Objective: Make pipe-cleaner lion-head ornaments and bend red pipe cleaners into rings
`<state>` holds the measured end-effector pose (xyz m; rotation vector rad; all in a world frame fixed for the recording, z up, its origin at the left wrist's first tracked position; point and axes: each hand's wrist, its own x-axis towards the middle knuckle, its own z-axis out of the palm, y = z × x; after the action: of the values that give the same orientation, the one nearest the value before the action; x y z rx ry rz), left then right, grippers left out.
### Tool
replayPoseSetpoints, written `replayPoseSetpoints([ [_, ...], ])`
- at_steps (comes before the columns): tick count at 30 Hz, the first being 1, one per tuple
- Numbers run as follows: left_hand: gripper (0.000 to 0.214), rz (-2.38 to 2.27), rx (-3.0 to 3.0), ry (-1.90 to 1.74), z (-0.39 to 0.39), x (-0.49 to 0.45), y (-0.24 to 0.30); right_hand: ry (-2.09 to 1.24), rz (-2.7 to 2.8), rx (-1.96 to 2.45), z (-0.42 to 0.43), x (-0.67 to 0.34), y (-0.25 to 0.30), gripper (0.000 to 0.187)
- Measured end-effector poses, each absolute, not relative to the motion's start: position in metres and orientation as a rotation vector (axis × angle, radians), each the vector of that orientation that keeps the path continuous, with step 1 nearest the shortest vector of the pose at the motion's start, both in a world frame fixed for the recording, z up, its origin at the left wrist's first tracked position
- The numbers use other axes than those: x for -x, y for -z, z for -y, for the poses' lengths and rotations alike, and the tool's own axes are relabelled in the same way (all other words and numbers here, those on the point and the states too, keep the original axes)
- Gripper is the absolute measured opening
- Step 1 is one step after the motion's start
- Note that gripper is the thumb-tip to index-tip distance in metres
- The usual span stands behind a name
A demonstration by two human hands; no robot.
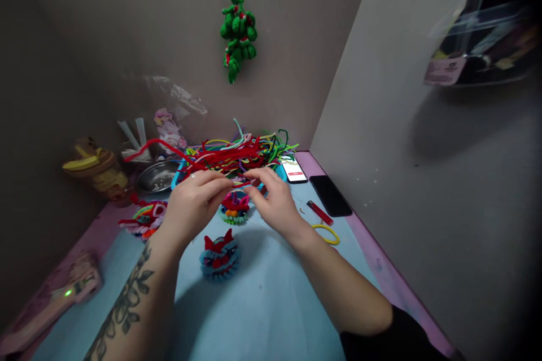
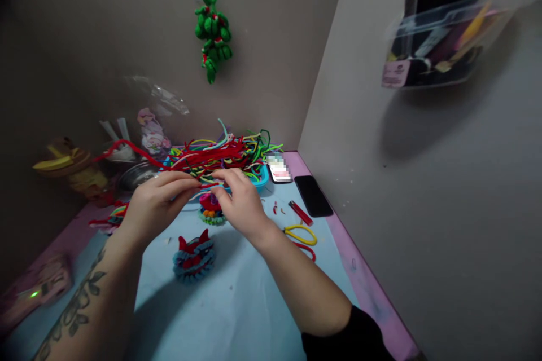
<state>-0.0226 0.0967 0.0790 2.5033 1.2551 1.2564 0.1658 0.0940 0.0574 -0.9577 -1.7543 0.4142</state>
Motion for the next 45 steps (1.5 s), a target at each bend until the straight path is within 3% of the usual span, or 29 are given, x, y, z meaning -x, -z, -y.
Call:
replayPoseSetpoints([
  [3, 0.016, -1.217, -2.542, -1.205, -0.096, 0.02, -0.079, -0.358, 1.829, 0.925, -0.094, -0.165, -0.057, 0.009],
  [14, 0.019, -1.406, -2.631, -0.907, -0.096, 0.018, -0.075, -0.3, 1.853, 1.015, -0.098, -0.167, -0.052, 0.013],
  [18, 0.017, -1.353, -2.601, -0.977, -0.098, 0.017, -0.074, -0.367, 1.864, 0.977, -0.101, -0.171, -0.052, 0.012],
  [22, 0.016, -1.353, -2.507, -1.073, -0.098, 0.018, -0.075, -0.278, 1.914, 0.956, -0.101, -0.182, -0.06, 0.031],
  [30, 0.016, -1.287, -2.565, -1.049, -0.096, 0.012, -0.073, 0.012, 2.022, 0.936, -0.091, -0.182, -0.066, 0.015],
  [45, 0.016, -1.345, -2.816, -0.947, -0.096, 0.009, -0.071, 0.02, 2.018, 1.084, -0.093, -0.178, -0.061, 0.01],
])
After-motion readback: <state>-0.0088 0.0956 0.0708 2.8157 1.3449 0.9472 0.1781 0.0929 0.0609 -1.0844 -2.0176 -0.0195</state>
